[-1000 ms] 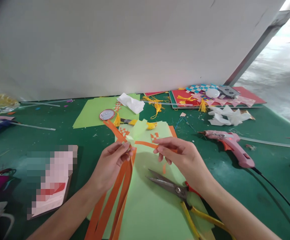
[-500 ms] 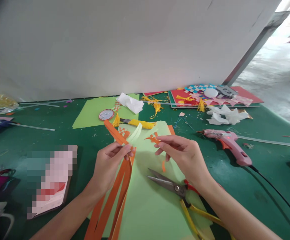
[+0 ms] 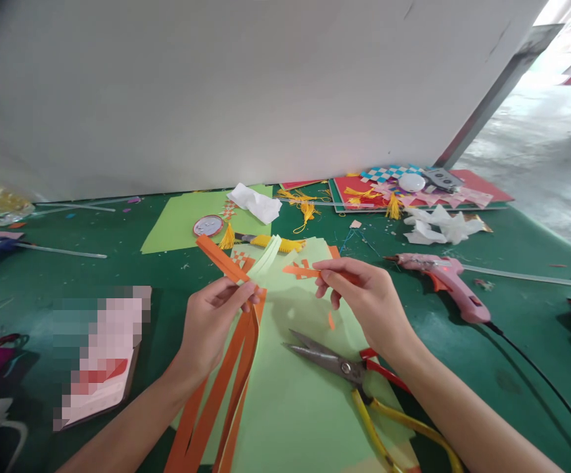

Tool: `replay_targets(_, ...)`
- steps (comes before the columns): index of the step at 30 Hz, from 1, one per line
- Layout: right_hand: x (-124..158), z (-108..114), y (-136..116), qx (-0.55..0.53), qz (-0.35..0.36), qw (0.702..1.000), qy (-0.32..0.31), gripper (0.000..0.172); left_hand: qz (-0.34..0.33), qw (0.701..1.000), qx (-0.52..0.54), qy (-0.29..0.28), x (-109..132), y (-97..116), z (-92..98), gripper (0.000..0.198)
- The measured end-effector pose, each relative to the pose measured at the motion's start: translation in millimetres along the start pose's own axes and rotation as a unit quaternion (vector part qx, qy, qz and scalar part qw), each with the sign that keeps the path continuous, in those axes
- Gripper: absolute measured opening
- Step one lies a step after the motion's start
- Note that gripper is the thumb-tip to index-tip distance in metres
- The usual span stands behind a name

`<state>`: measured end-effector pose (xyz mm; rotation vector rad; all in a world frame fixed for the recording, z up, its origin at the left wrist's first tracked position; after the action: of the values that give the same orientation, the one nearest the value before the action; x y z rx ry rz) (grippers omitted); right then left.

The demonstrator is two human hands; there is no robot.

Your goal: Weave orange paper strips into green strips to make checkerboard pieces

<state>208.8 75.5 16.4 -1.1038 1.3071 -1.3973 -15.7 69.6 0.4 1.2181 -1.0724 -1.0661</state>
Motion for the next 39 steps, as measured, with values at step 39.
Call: replay_targets(39,6.9,-20.1,17.6,0.004,-0.116,0.984,-0.136,0.021,-0.1,0.989,-0.105,-0.024,11.1,16.2,-5.6,0.017)
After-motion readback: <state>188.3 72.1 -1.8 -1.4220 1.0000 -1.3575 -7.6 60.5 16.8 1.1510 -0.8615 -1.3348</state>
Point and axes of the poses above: each hand's wrist, its own x-axis away from the middle knuckle, its own z-axis out of the back of the hand, y = z × x, the point moved 6 cm from there along -x, towards the middle knuckle, and after that the axes turned 6 degrees about y, right-handed, at the moved point
